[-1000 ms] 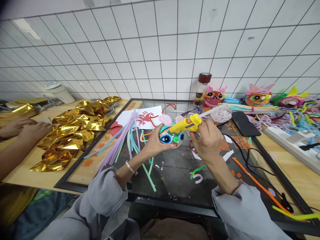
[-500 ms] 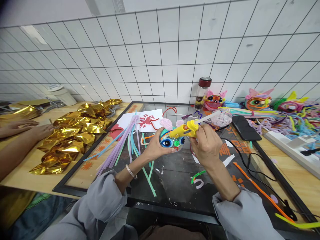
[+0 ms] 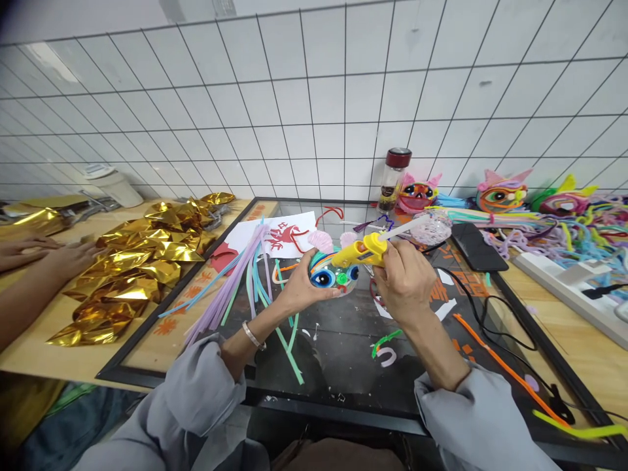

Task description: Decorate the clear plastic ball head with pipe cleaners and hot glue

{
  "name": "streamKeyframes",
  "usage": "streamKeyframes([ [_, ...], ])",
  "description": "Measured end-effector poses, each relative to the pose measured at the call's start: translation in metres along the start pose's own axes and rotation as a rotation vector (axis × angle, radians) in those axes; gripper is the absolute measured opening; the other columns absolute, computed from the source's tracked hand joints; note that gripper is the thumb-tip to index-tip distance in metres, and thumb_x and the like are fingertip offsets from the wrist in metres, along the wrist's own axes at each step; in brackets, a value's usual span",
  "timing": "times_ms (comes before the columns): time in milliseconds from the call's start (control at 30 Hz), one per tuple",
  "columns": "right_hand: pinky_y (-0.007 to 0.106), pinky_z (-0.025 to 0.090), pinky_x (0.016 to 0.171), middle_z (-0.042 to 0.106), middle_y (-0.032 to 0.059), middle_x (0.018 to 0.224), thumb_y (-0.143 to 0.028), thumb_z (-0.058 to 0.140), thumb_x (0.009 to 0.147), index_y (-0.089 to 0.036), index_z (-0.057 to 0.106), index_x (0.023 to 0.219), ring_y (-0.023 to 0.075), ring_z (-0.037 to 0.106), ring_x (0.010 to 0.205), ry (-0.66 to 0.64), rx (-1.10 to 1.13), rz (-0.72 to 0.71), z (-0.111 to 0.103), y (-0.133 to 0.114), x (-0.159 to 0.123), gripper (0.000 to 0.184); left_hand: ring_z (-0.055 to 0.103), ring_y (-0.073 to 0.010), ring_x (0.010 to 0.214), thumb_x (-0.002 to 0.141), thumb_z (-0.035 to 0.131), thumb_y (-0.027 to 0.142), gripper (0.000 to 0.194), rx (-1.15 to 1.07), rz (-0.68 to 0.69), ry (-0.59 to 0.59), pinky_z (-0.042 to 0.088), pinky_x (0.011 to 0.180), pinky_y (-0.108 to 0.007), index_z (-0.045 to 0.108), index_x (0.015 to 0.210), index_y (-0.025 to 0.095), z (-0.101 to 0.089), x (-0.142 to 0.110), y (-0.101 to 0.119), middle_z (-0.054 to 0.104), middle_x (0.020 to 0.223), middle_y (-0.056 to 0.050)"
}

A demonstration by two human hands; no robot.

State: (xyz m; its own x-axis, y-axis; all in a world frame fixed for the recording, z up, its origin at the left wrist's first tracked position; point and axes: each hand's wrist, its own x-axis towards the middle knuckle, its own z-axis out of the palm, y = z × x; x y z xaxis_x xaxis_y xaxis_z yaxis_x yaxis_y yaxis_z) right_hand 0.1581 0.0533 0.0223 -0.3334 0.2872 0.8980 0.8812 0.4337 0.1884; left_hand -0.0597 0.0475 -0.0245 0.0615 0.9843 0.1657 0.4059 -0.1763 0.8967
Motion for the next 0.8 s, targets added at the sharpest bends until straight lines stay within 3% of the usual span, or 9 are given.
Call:
streamKeyframes([
  [467, 0.029, 0.039, 0.059, 0.063, 0.0056, 0.080, -0.012, 0.054, 0.075, -0.020, 0.058, 0.086, 0.0183, 0.055, 0.066, -0.049, -0.065, 0.104, 0.001, 0.011, -0.005, 0.014, 0.053, -0.0305, 0.125, 0.052, 0.087, 0.039, 0.110, -0.092, -0.068, -0.034, 0.044, 0.107, -0.042, 0.030, 0.144, 0.016, -0.004, 0.000, 0.006, 0.051, 0.139, -0.014],
  [800, 0.030, 0.040, 0.061, 0.061, 0.0058, 0.079, -0.012, 0.054, 0.075, -0.020, 0.057, 0.083, 0.0195, 0.055, 0.069, -0.048, 0.031, 0.120, 0.002, 0.007, -0.006, 0.011, 0.047, -0.0326, 0.131, 0.052, 0.087, 0.045, 0.112, -0.037, -0.086, -0.030, 0.040, 0.111, -0.042, 0.031, 0.144, 0.013, -0.003, 0.000, 0.003, 0.043, 0.146, -0.017],
])
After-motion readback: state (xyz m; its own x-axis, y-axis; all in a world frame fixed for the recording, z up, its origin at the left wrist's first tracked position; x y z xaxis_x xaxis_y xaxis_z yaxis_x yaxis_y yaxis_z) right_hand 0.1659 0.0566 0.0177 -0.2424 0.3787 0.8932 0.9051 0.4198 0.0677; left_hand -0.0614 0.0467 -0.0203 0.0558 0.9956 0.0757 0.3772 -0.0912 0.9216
